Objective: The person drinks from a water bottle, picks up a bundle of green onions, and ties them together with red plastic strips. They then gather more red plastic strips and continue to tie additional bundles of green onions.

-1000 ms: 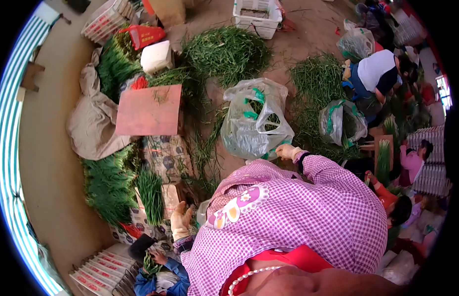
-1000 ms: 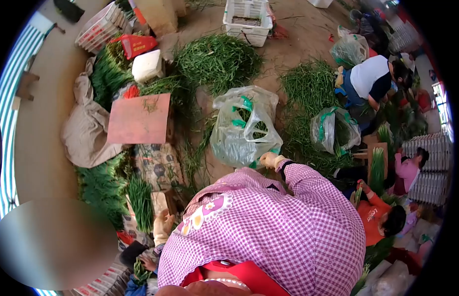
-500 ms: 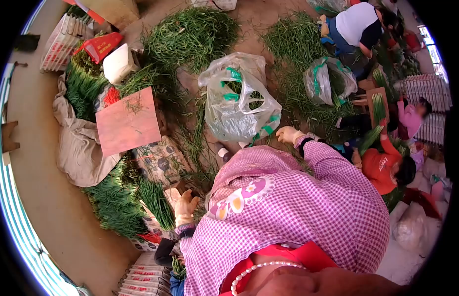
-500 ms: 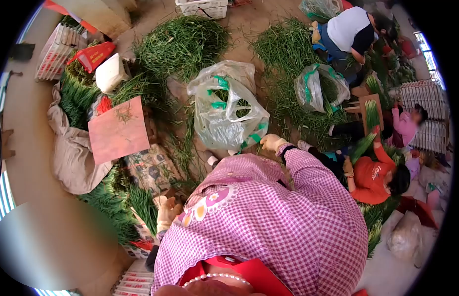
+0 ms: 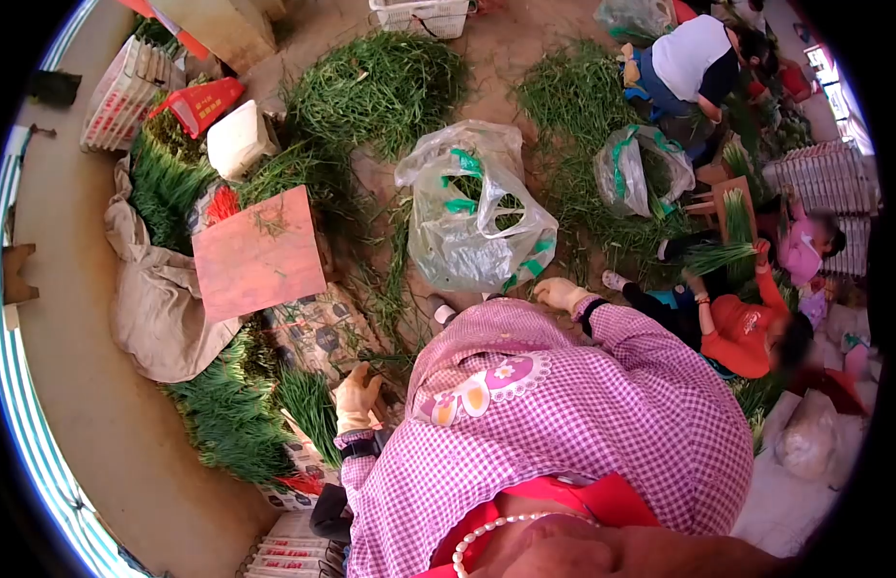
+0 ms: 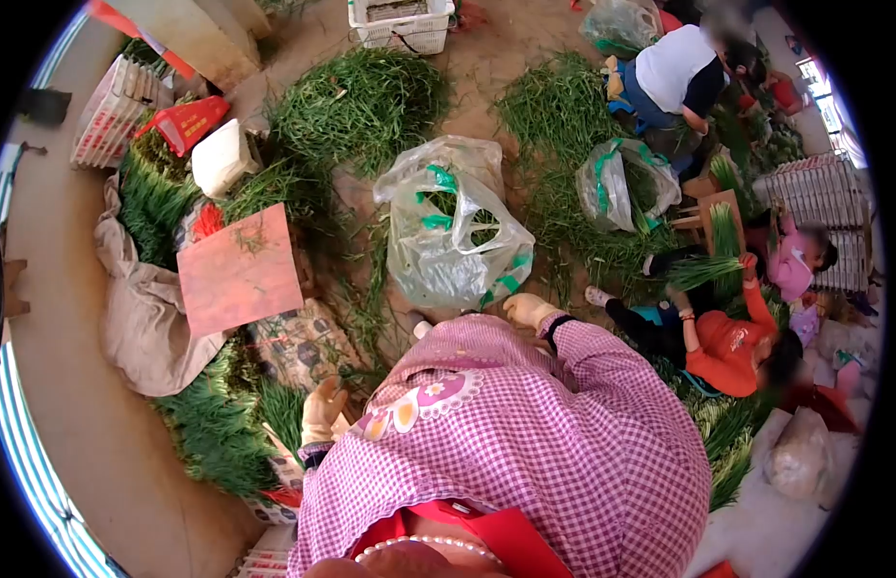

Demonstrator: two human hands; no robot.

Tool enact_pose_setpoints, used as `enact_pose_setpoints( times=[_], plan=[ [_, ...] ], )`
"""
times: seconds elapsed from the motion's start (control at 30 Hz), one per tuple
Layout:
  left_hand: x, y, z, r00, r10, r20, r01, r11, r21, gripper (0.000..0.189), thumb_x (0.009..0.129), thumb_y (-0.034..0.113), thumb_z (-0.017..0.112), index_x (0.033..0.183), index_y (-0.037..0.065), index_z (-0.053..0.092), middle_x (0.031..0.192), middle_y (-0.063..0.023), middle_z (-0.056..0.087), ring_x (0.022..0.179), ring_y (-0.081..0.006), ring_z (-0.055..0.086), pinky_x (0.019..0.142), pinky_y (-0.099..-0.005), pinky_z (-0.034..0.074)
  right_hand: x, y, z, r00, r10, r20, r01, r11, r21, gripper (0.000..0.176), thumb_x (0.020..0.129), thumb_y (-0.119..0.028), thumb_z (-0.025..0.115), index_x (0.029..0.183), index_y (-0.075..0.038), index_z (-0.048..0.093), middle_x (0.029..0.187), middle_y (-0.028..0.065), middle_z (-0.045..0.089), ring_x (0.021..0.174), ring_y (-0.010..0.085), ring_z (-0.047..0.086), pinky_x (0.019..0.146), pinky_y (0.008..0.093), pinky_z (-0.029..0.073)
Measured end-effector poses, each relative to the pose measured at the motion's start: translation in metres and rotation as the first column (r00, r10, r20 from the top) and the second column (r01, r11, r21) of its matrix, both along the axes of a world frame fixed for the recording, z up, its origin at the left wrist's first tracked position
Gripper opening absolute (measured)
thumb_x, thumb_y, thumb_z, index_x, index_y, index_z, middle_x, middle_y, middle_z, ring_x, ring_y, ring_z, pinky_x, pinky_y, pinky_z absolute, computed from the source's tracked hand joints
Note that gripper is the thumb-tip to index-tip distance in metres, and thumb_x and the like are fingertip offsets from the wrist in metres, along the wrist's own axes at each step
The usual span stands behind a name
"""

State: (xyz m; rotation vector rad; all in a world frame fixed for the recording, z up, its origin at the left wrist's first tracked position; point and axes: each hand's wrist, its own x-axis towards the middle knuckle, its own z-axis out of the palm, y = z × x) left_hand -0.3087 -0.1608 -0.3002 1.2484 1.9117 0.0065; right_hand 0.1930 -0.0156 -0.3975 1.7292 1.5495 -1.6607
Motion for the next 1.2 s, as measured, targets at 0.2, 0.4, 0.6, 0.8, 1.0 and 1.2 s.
enact_pose_setpoints(
  times=[0.2,0.4,0.6,0.8,1.0,1.2],
  plan=[
    [0.017,-0.03,-0.031,0.985,0.101,0.139,-0.081,0.986,-0.145,0.057,0.079,0.032,0.072,0.126,0.004,0.056,0.113,-0.0178,0.065,0.102,-0.0286,0.063,0.086,-0.0365,0.05,-0.018,0.065,-0.054,0.905,0.382,0.185,-0.425,0.809,0.407,0.03,0.086,-0.023,0.05,0.11,-0.013,0.066,0.101,0.0149,0.068,0.095,0.0357,0.062,0.084,0.0442,0.049],
    [0.047,-0.056,-0.089,0.956,0.249,0.154,-0.182,0.918,-0.353,0.051,0.081,0.03,0.068,0.125,0.005,0.058,0.119,-0.0179,0.063,0.109,-0.0287,0.061,0.091,-0.0356,0.049,-0.022,0.117,-0.158,0.819,0.458,0.345,-0.564,0.755,0.335,0.043,0.083,-0.018,0.049,0.123,-0.003,0.054,0.107,0.0184,0.066,0.107,0.0346,0.059,0.096,0.0429,0.043],
    [0.076,-0.044,-0.088,0.942,0.271,0.199,-0.201,0.929,-0.312,0.05,0.08,0.021,0.071,0.123,-0.001,0.057,0.113,-0.0179,0.065,0.104,-0.0263,0.063,0.089,-0.0351,0.049,-0.034,0.122,-0.235,0.726,0.422,0.544,-0.675,0.592,0.441,0.048,0.086,-0.014,0.044,0.133,-0.004,0.046,0.137,0.0135,0.049,0.128,0.0345,0.043,0.106,0.0441,0.034],
    [0.081,-0.023,-0.095,0.955,0.264,0.137,-0.183,0.884,-0.431,0.05,0.078,0.024,0.072,0.122,0.001,0.059,0.113,-0.0161,0.065,0.104,-0.0264,0.062,0.088,-0.0362,0.049,-0.043,0.131,-0.226,0.88,0.458,0.123,-0.471,0.875,0.108,0.024,0.077,-0.022,0.061,0.089,-0.004,0.072,0.089,0.018,0.069,0.083,0.0289,0.067,0.073,0.0364,0.051],
    [0.112,0.08,-0.138,0.969,-0.128,0.21,0.146,0.987,-0.074,0.045,0.08,0.026,0.066,0.12,0.006,0.059,0.109,-0.0191,0.065,0.099,-0.0361,0.062,0.085,-0.042,0.05,-0.016,0.15,-0.105,0.603,-0.64,-0.476,0.45,0.765,-0.46,0.026,0.088,-0.022,0.065,0.1,0.002,0.065,0.079,0.0054,0.064,0.064,0.0128,0.059,0.063,0.0262,0.048],
    [0.217,0.215,-0.155,0.879,-0.208,0.428,0.163,0.977,0.139,0.052,0.079,0.025,0.067,0.125,0.005,0.054,0.109,-0.0192,0.064,0.102,-0.0371,0.06,0.088,-0.0403,0.048,-0.019,0.138,-0.044,0.515,-0.583,-0.628,0.478,0.804,-0.354,0.027,0.09,-0.027,0.064,0.098,-0.001,0.063,0.078,0.0038,0.064,0.066,0.0115,0.06,0.065,0.025,0.049]
  ],
)
